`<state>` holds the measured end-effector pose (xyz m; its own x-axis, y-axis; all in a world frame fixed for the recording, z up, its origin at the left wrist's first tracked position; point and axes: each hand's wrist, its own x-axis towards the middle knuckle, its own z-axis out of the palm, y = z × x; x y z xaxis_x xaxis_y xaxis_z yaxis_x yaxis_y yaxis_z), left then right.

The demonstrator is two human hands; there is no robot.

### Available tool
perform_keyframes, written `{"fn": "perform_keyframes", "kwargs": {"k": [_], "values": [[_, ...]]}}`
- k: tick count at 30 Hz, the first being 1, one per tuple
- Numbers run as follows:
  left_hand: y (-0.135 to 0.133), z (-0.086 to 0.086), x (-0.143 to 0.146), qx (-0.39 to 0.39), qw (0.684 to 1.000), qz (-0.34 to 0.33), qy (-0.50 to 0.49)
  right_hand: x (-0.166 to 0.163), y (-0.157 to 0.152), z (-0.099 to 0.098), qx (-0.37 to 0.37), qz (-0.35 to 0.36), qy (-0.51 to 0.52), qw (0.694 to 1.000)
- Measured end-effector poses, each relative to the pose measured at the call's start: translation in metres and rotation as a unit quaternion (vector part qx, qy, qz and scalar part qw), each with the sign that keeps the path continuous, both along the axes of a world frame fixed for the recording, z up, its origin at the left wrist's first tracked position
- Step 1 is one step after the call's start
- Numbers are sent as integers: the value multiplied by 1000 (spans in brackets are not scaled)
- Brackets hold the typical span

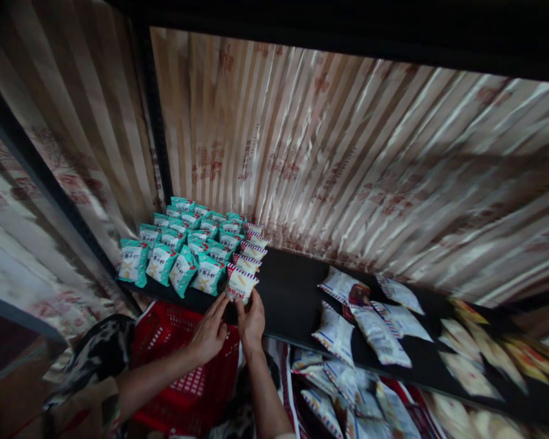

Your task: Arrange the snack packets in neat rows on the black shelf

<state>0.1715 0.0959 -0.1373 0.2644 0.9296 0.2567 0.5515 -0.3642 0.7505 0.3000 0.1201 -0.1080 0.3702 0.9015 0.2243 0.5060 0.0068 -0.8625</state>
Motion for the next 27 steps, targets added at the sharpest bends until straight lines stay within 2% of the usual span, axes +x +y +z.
{"fn": "perform_keyframes", "kwargs": {"k": [7, 13, 21, 27], "values": [[1, -8, -3, 54, 998, 18, 13, -2, 1, -3, -14, 49, 46, 998], [3, -10, -2, 72, 995, 32, 52, -1, 9, -7, -6, 41, 33, 999], [-1, 0, -11, 99, 990, 18, 98, -4, -1, -18, 44, 20, 18, 999], [1, 6, -14, 87, 987, -10, 133, -3, 9, -23, 70, 15, -28, 997]]}}
